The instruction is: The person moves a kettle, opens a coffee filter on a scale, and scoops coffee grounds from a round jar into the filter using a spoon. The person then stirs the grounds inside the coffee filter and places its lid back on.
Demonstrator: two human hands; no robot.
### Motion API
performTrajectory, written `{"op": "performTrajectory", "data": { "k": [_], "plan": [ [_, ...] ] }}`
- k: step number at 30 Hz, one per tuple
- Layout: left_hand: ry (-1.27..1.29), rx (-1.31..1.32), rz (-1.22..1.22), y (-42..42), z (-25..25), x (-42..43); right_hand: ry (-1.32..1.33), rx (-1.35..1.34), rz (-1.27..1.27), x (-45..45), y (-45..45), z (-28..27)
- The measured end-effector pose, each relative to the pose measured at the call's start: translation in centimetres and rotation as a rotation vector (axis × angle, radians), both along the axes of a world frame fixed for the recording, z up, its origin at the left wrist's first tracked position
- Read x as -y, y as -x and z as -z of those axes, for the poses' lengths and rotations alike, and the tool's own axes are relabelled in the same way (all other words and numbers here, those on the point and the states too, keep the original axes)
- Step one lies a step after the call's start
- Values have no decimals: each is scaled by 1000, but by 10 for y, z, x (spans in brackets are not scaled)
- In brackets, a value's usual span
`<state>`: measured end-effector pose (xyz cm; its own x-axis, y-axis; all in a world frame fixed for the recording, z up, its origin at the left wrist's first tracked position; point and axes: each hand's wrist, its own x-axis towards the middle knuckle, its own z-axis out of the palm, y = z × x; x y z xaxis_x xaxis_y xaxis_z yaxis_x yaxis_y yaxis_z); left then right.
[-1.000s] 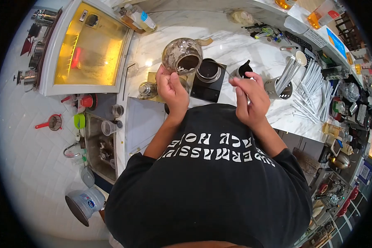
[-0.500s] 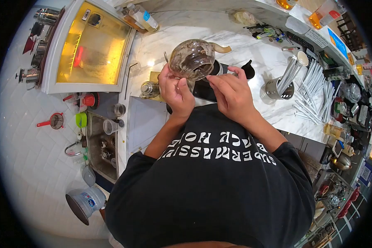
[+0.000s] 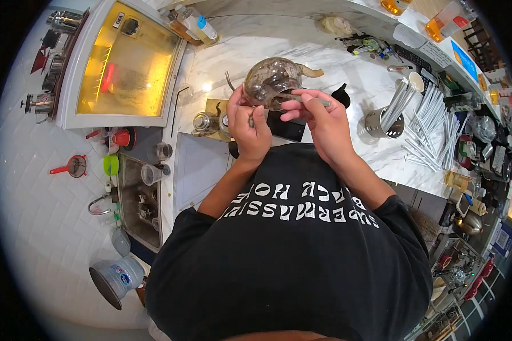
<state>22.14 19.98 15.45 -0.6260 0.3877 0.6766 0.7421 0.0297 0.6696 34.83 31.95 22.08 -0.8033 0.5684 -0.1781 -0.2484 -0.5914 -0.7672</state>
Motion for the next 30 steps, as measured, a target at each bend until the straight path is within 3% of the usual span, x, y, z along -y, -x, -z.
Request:
{"op": "performTrajectory", "data": {
  "k": [6,15,19,22,24,25,30],
  "plan": [
    [-79,246,-22,1,2,-4,-124,96,56,-6,-1,8],
    [-68,354,-127,17,24,2,-289,109,167,-18,-18,15],
    [-94,414,-142,21,28,4,-346,119,233,-25,-23,47],
    [-96,402,-153,20,26,4,-499,180,221,-29,-25,72],
    [-61,397,-164,18,24,4,-1280,286,89,-38,-28,78],
    [-61,396,-164,17,24,5,-1426,265,126,-40,-27,81],
    [33,336,-133,18,31,9,-1457,197,293,-40,-32,48]
  ]
}}
